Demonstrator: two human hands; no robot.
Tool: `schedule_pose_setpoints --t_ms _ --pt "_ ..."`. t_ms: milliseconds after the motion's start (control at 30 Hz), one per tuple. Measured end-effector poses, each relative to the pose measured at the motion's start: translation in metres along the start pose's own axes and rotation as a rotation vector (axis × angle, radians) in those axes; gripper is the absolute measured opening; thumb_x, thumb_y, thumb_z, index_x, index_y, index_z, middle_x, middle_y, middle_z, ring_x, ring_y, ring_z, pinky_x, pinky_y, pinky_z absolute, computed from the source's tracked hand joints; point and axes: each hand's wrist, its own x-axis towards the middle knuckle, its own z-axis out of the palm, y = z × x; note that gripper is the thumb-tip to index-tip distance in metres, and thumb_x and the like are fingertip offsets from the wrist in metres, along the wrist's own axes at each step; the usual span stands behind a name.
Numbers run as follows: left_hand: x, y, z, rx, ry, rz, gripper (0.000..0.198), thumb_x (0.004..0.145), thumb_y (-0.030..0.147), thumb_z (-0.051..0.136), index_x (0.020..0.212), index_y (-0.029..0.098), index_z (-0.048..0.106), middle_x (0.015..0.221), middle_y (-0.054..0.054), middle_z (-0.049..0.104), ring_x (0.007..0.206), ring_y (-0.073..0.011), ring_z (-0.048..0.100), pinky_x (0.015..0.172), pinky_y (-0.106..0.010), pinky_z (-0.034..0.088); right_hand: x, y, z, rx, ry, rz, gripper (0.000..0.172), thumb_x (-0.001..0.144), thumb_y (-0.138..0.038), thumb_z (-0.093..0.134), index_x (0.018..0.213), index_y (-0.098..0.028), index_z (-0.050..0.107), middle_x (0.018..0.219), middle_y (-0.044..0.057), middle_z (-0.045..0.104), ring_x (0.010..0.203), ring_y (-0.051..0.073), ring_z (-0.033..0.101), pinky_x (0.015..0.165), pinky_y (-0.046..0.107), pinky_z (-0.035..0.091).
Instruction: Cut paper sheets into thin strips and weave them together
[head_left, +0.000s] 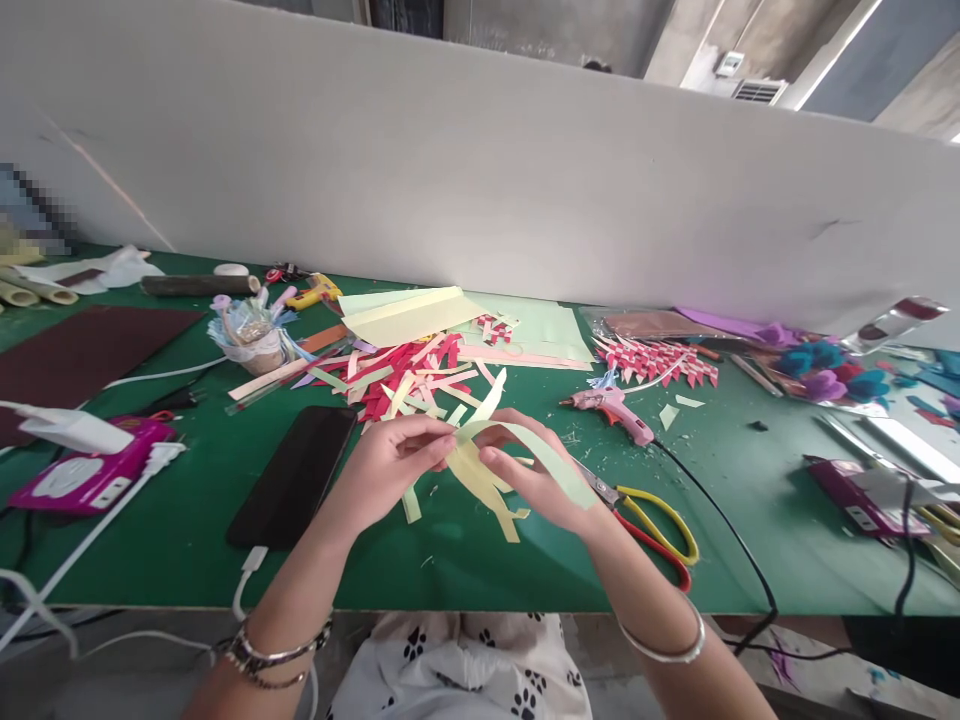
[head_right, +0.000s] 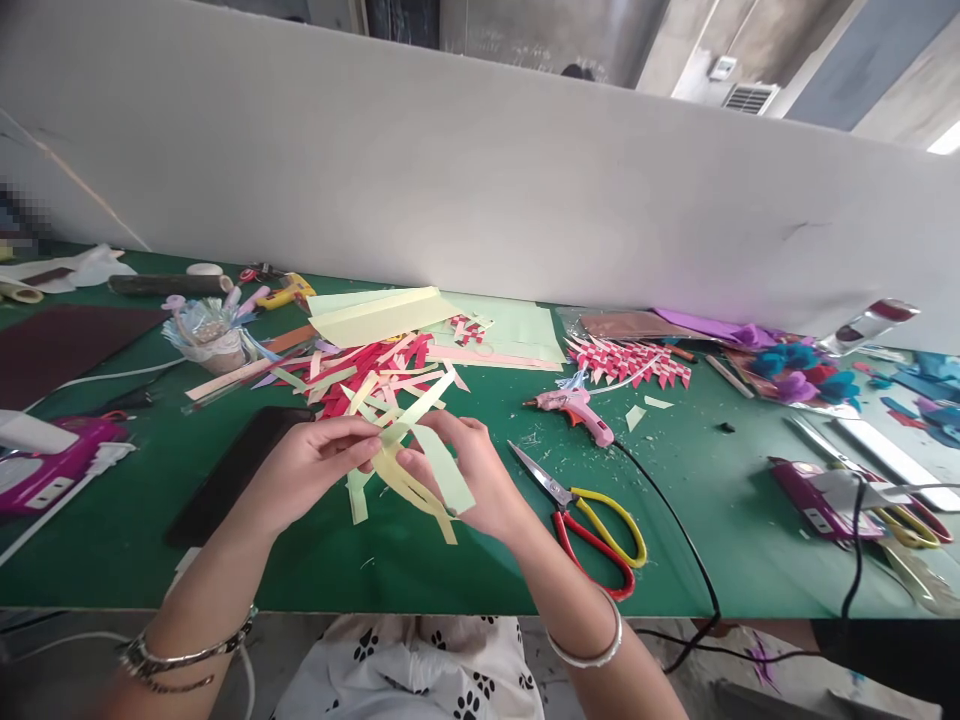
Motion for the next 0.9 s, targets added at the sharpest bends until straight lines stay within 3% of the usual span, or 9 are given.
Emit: schedule_pose_setpoints --t_ms 167,333,533,667,900 --pt "0.001 -0.006 0.0 0.019 0.005 -0.037 0.022 0.073 0.037 0.063 0.079 0.016 0.068 0.064 -0.001 0.066 0.06 -0.0126 0.062 0.058 -0.019 0.052 0.008 0.004 0.004 -0.072 0.032 0.037 0.025 0.084 -0.038 0.049 0.072 -0.018 0.056 0.071 0.001 0.058 0.066 0.012 0.051 0.061 0.024 0.04" --pt "0.001 -0.01 0.002 0.058 0.016 -0.04 0.025 0.075 0.039 0.062 0.081 0.016 0.067 0.065 -0.003 0.066 0.06 -0.0145 0.062 0.059 -0.022 0.054 0.008 0.007 0.002 -0.008 -0.005 0.078 0.026 0.086 -0.037 0.044 0.071 -0.018 0.055 0.066 -0.001 0.053 0.058 0.009 0.043 0.054 0.022 0.035" --pt "0.003 -0.014 0.004 0.046 0.017 -0.041 0.027 0.075 0.041 0.062 0.082 0.016 0.067 0.07 -0.004 0.068 0.062 -0.0149 0.063 0.059 -0.023 0.054 0.009 0.004 -0.002 -0.02 -0.101 -0.045 0.021 0.085 -0.031 0.049 0.072 -0.017 0.057 0.073 0.002 0.057 0.068 0.012 0.048 0.064 0.025 0.039" --pt "0.002 -0.015 0.004 0.062 0.022 -0.044 0.028 0.075 0.043 0.062 0.082 0.017 0.067 0.076 -0.004 0.069 0.064 -0.0152 0.063 0.06 -0.023 0.053 0.009 0.004 -0.003 0.042 -0.102 -0.063 0.03 0.087 -0.028 0.046 0.06 -0.016 0.052 0.079 0.004 0.058 0.078 0.014 0.05 0.073 0.028 0.038" --pt "0.001 -0.014 0.006 0.07 0.048 -0.03 0.029 0.074 0.044 0.062 0.08 0.016 0.067 0.073 -0.004 0.067 0.064 -0.0155 0.062 0.058 -0.022 0.052 0.007 0.013 0.012 0.358 -0.102 0.139 0.029 0.081 -0.033 0.054 0.061 -0.018 0.039 0.06 -0.005 0.038 0.057 0.007 0.037 0.055 0.022 0.032"
